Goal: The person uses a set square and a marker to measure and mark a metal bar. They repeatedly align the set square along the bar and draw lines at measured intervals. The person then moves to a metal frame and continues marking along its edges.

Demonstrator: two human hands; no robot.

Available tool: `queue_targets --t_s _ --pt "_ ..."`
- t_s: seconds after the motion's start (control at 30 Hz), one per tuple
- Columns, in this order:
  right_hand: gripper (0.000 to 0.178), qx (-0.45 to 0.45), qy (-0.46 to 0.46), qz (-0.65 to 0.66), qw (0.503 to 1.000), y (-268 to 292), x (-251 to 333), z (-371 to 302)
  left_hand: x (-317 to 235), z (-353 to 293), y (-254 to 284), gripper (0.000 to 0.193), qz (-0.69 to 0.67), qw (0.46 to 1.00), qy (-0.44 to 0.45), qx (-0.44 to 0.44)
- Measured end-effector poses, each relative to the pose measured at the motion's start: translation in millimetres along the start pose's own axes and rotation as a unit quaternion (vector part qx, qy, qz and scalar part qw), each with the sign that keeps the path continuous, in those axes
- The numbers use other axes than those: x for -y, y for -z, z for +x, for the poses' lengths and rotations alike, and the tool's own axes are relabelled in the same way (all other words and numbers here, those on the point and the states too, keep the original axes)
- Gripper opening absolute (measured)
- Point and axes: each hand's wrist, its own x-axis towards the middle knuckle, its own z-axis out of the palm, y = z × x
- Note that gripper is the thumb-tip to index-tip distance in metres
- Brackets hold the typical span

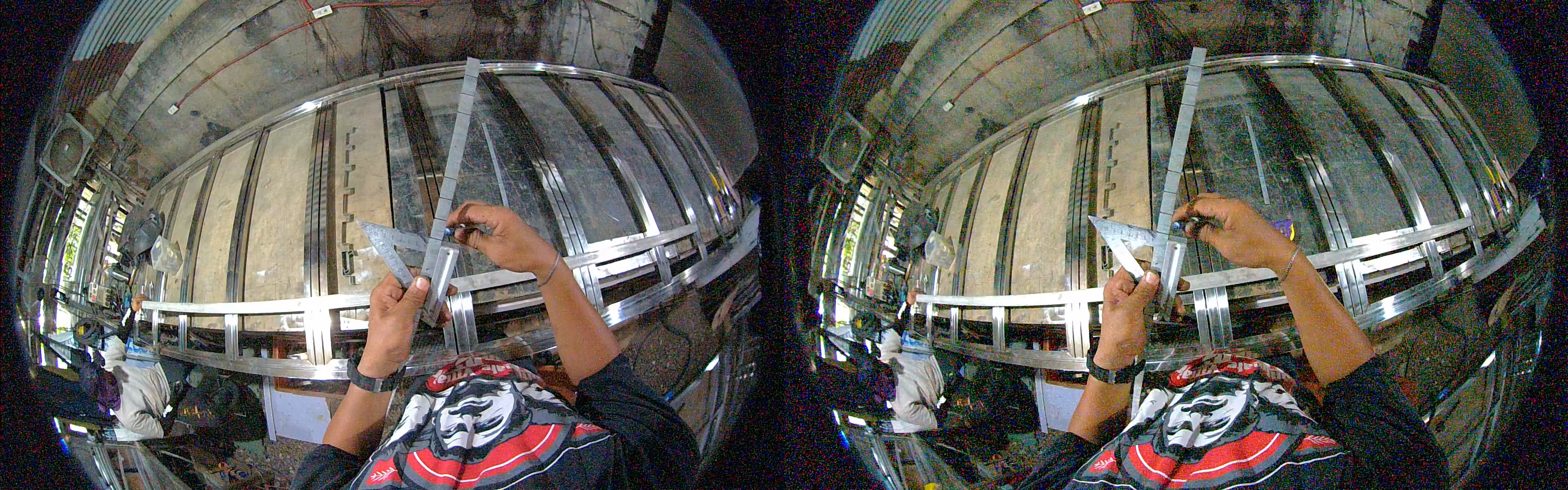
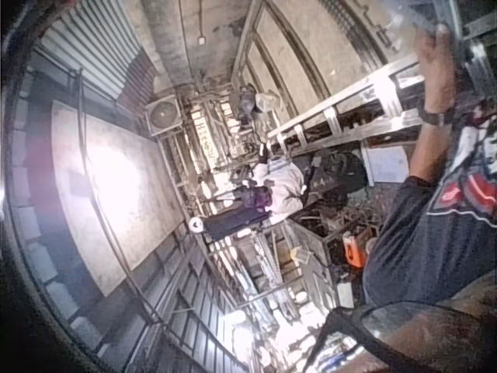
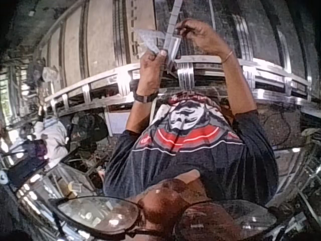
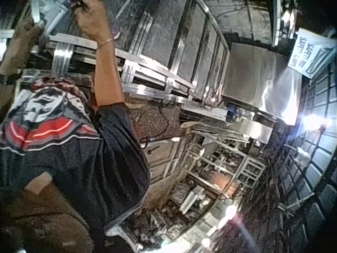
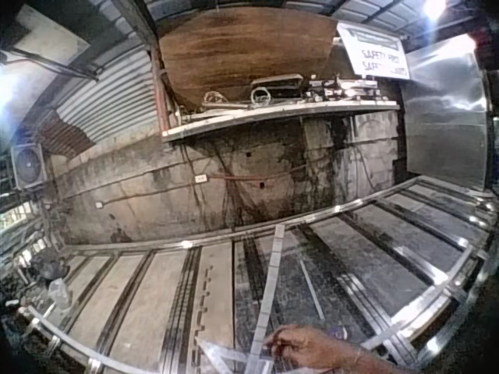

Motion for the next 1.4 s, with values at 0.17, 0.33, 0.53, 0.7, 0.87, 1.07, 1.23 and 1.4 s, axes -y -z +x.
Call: queue_targets --t_s 0.17,0.33,0.53,0.7,0.87,1.07,1.23,1.4 --pt "0.030 0.001 0.026 -0.006 1.000 -0.2 -5.4 1.0 2.0 1.1 0.8 0.028 -0.006 1.000 0.010 0.007" --pt "0.026 0.020 0.038 -0.033 0.999 -0.1 1.7 1.5 2.7 0.0 -0.2 0.027 0.005 1.000 0.002 0.003" --pt "0.020 0.026 0.055 -0.032 0.998 0.3 -2.5 0.7 4.6 0.4 1.3 0.026 0.009 1.000 0.007 -0.002" --pt "0.015 0.031 0.066 -0.040 0.997 1.6 3.4 -0.2 3.8 -1.4 2.2 0.027 0.015 1.000 -0.005 -0.003" --pt "0.017 0.034 0.065 -0.049 0.996 7.3 0.9 -2.2 7.4 1.2 2.1 0.026 0.012 1.000 -0.004 0.001" --pt "0.016 0.039 0.048 -0.054 0.997 10.8 0.7 -4.8 7.3 -0.5 3.0 0.028 0.016 1.000 -0.005 -0.009" --pt "0.016 0.029 0.054 -0.060 0.996 14.2 -6.7 -7.3 10.4 1.9 5.1 0.027 0.019 1.000 0.001 0.003" --pt "0.017 0.034 0.050 -0.067 0.996 16.1 -5.6 -7.7 9.3 -0.5 4.8 0.026 0.032 0.999 0.005 -0.006"
